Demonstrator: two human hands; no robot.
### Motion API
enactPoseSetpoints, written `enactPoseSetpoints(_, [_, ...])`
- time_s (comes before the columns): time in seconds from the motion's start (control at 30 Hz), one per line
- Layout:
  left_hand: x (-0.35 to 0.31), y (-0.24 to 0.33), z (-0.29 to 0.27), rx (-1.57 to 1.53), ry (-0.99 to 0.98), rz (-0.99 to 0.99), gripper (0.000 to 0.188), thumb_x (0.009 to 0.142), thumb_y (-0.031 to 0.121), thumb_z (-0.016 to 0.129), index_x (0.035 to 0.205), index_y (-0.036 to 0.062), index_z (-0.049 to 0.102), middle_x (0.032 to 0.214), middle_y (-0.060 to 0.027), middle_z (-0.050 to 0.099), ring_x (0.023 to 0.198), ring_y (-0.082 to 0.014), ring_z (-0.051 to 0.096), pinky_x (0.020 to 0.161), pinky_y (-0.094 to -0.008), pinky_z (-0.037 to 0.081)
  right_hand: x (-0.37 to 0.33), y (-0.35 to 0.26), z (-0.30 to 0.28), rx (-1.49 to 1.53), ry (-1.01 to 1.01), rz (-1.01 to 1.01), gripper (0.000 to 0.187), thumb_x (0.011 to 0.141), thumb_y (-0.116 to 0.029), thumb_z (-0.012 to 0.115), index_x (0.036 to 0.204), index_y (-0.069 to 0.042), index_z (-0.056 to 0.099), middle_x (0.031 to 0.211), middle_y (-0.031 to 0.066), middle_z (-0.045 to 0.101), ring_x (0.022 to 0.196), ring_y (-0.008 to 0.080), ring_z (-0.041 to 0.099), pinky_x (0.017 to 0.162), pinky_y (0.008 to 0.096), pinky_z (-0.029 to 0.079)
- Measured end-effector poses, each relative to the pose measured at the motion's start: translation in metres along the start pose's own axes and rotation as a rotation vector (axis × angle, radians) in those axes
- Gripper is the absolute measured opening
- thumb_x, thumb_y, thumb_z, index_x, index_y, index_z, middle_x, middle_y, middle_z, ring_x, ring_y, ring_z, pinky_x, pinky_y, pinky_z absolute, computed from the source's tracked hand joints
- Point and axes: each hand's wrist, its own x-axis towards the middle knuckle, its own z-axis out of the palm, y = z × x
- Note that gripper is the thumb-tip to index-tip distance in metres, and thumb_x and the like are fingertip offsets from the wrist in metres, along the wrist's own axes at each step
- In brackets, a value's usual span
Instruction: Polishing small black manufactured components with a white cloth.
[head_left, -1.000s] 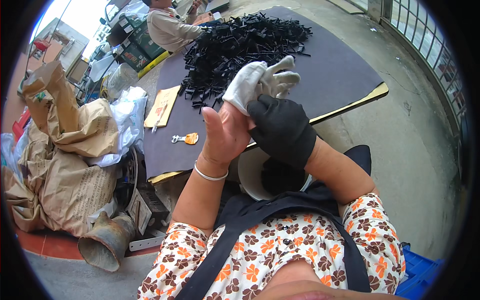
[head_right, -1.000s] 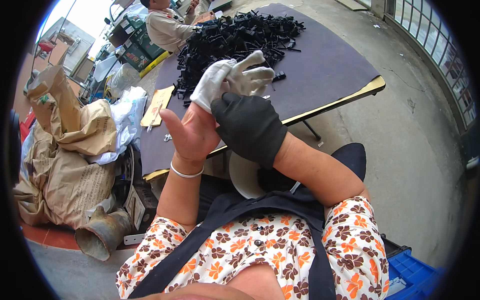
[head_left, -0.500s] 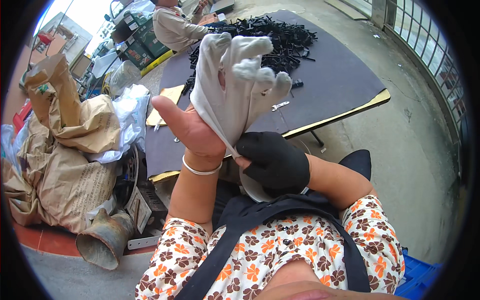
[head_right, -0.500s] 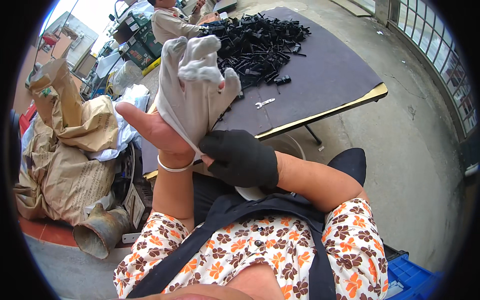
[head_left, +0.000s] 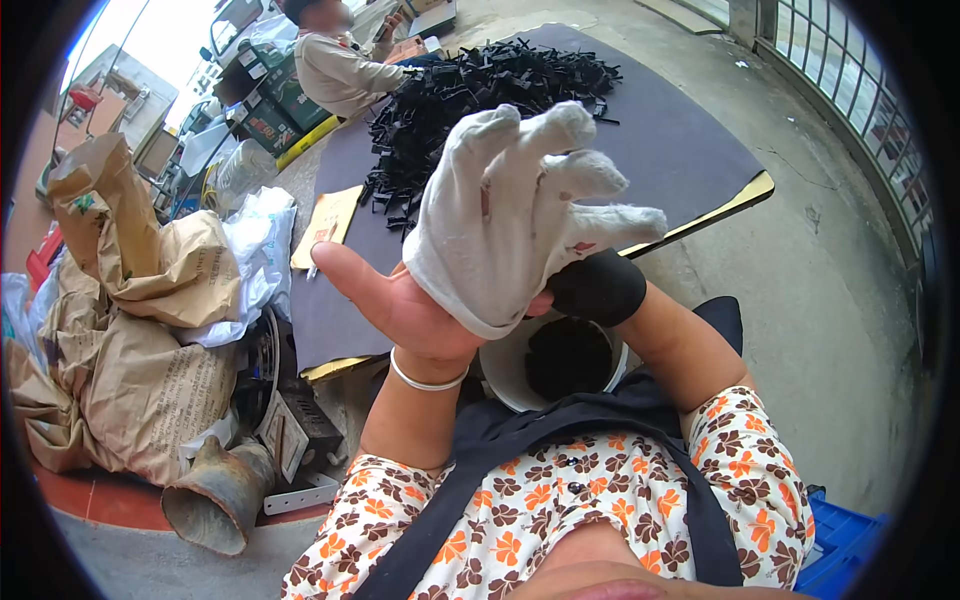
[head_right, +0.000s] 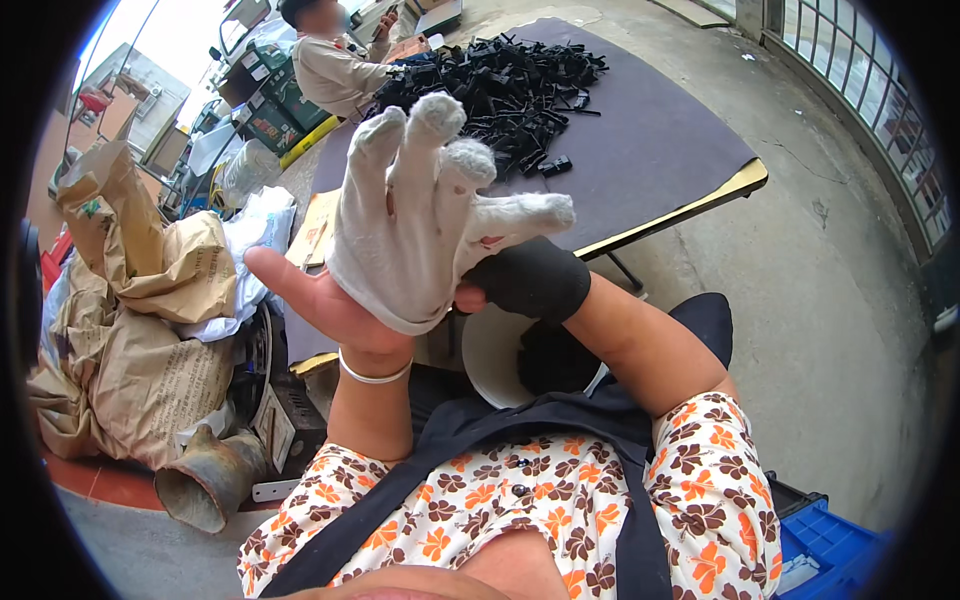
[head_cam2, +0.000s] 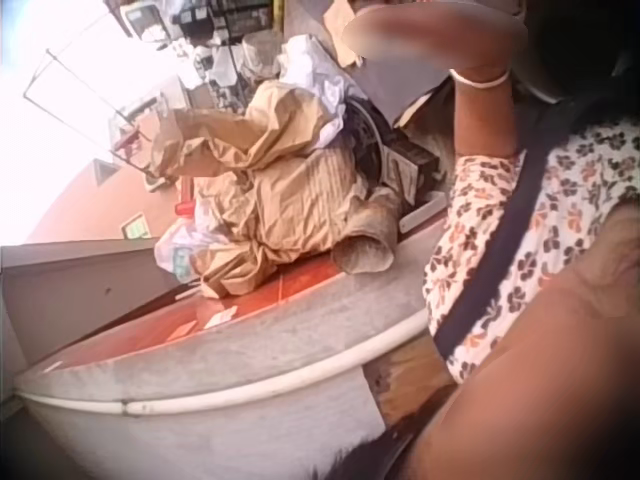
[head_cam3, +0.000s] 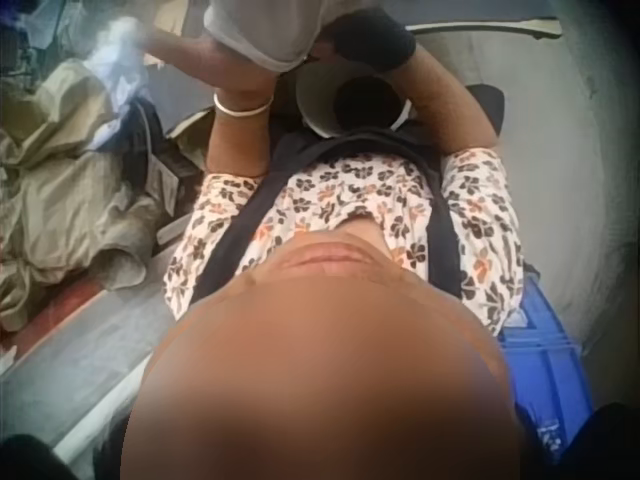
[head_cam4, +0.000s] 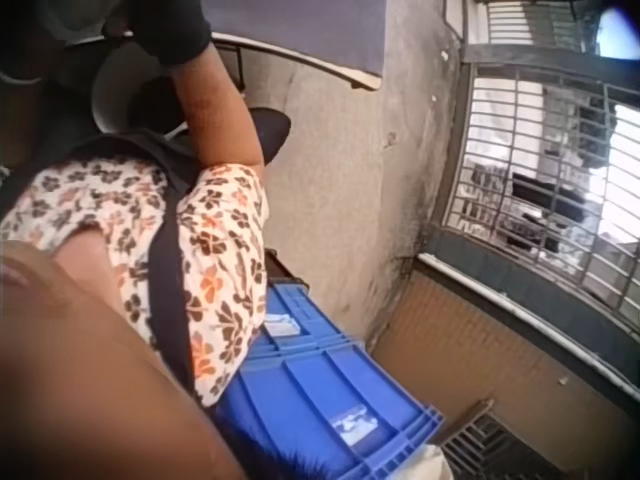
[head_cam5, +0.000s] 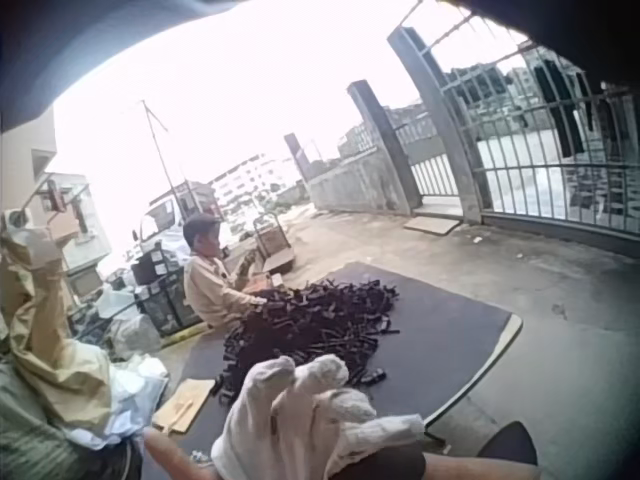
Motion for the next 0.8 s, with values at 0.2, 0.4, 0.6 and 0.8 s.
enactPoseSetpoints(0.2, [0.000,-0.011,0.022,0.092,0.084,-0.114,0.128,0.056,0.092,0.035,0.143,0.0032,0.005,0.145,-0.0237,0.016,0.131,-0.0355,0.026,0.104,-0.0450,0.030,-0.010,0.034,0.017,-0.056,-0.278,-0.227,0.023,0.087,-0.017,0.053,0.105,-0.004,0.057,0.091,0.0099,0.061,0.080,0.0185,0.058,0.074,0.0311,0.046])
enactPoseSetpoints(0.4, [-0.007,-0.010,-0.004,0.252,0.263,-0.070,0.122,0.060,0.090,0.034,0.144,0.0055,0.007,0.146,-0.0161,0.020,0.132,-0.0272,0.028,0.103,-0.0388,0.028,-0.008,0.009,0.016,-0.637,-0.472,-0.042,0.043,0.086,-0.013,0.055,0.127,-0.005,0.045,0.129,0.0131,0.047,0.120,0.0222,0.044,0.102,0.0328,0.032])
enactPoseSetpoints(0.6, [-0.013,-0.002,-0.022,0.708,0.383,0.000,0.116,0.065,0.089,0.028,0.143,0.0050,0.011,0.146,-0.0152,0.022,0.132,-0.0269,0.027,0.105,-0.0372,0.024,-0.011,-0.046,0.005,-0.730,0.077,-0.222,0.013,0.077,-0.006,0.061,0.089,-0.002,0.058,0.068,0.0114,0.054,0.059,0.0265,0.054,0.059,0.0323,0.046])
enactPoseSetpoints(0.8, [-0.017,-0.015,-0.033,0.795,0.348,-0.037,0.114,0.067,0.088,0.024,0.144,0.0045,0.010,0.146,-0.0150,0.022,0.133,-0.0259,0.025,0.106,-0.0361,0.022,-0.011,-0.024,0.025,-0.936,0.213,-0.445,0.035,0.071,-0.007,0.065,0.102,-0.006,0.050,0.079,0.0115,0.054,0.064,0.0294,0.056,0.058,0.0351,0.047])
